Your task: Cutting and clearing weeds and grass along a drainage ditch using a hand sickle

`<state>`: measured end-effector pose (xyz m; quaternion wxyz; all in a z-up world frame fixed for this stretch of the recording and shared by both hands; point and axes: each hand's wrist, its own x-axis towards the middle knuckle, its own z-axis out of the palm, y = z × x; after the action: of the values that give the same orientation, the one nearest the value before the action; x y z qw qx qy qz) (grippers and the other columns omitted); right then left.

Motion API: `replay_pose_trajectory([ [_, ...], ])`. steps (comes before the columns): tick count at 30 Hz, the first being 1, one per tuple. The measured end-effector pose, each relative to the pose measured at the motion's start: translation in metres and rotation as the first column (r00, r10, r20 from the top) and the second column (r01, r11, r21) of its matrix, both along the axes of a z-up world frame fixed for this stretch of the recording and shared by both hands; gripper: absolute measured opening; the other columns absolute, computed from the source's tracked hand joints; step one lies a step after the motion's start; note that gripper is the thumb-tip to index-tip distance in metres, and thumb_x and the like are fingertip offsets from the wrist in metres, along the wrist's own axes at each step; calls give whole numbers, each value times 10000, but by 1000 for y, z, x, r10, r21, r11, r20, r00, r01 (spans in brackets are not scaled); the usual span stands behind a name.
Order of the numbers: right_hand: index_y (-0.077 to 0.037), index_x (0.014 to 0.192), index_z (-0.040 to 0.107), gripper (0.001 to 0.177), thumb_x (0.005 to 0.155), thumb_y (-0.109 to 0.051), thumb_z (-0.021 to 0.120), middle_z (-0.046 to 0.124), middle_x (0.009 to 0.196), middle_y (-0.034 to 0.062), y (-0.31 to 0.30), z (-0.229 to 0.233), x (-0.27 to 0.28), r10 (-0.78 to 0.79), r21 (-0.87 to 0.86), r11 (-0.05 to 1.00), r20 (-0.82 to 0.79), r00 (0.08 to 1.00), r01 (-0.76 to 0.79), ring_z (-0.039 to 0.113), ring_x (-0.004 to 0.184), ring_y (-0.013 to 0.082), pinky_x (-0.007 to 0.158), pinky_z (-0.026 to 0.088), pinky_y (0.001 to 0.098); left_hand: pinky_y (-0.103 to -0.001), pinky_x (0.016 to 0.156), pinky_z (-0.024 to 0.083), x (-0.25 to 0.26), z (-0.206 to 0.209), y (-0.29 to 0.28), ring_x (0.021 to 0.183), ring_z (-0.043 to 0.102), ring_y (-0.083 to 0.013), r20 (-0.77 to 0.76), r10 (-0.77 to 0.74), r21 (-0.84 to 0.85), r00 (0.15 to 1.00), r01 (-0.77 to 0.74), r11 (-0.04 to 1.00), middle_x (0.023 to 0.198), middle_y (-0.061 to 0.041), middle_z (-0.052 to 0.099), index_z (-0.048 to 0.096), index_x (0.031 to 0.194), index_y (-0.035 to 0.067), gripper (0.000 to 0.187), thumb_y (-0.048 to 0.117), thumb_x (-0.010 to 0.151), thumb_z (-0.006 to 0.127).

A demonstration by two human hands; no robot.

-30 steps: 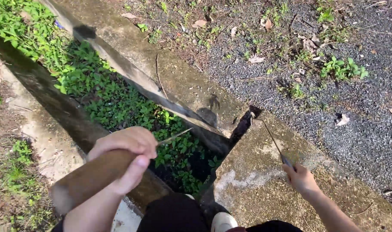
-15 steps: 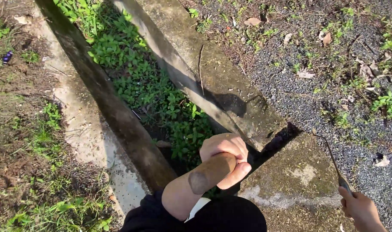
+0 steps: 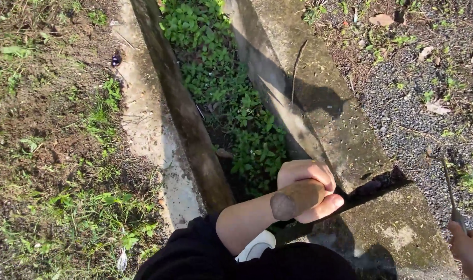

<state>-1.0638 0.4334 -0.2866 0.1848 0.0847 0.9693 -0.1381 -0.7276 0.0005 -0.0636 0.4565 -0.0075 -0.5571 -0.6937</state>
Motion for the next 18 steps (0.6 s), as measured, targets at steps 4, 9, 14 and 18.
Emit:
replay_pose_trajectory([
  [4, 147, 1132, 527, 484, 1224, -326, 574, 513, 801, 281, 11, -16, -32, 80, -145, 987, 28, 996, -75, 463, 621, 372, 500, 389, 531, -268, 600, 512, -7, 7, 10, 651, 637, -154, 10, 34, -76, 999, -33, 997, 747, -30, 629, 588, 815, 120, 191, 203, 867, 752],
  [9, 121, 1166, 545, 467, 1209, -335, 633, 519, 845, 252, 35, -48, -79, 261, -131, 955, -55, 964, -266, 488, 658, 381, 514, 400, 518, -234, 621, 530, -30, 24, 30, 672, 659, -109, 0, 78, -144, 997, -77, 987, 755, 8, 645, 613, 821, 141, 205, 275, 922, 732],
  [14, 174, 1250, 555, 516, 1224, -341, 553, 500, 913, 262, 20, -37, -107, 372, -181, 901, -146, 916, -395, 489, 711, 364, 506, 404, 516, -244, 513, 404, -85, 45, 55, 529, 525, -98, -172, -107, -134, 979, 84, 987, 674, 6, 548, 566, 846, 119, 176, 185, 956, 686],
  [18, 141, 1093, 645, 572, 1260, -397, 546, 561, 719, 256, -19, 10, -104, 333, -177, 916, -169, 928, -361, 478, 501, 374, 362, 320, 555, -240, 655, 493, -108, 56, 87, 655, 605, -81, -83, -54, -238, 995, 32, 971, 772, 22, 607, 594, 919, 157, 131, 232, 971, 689],
])
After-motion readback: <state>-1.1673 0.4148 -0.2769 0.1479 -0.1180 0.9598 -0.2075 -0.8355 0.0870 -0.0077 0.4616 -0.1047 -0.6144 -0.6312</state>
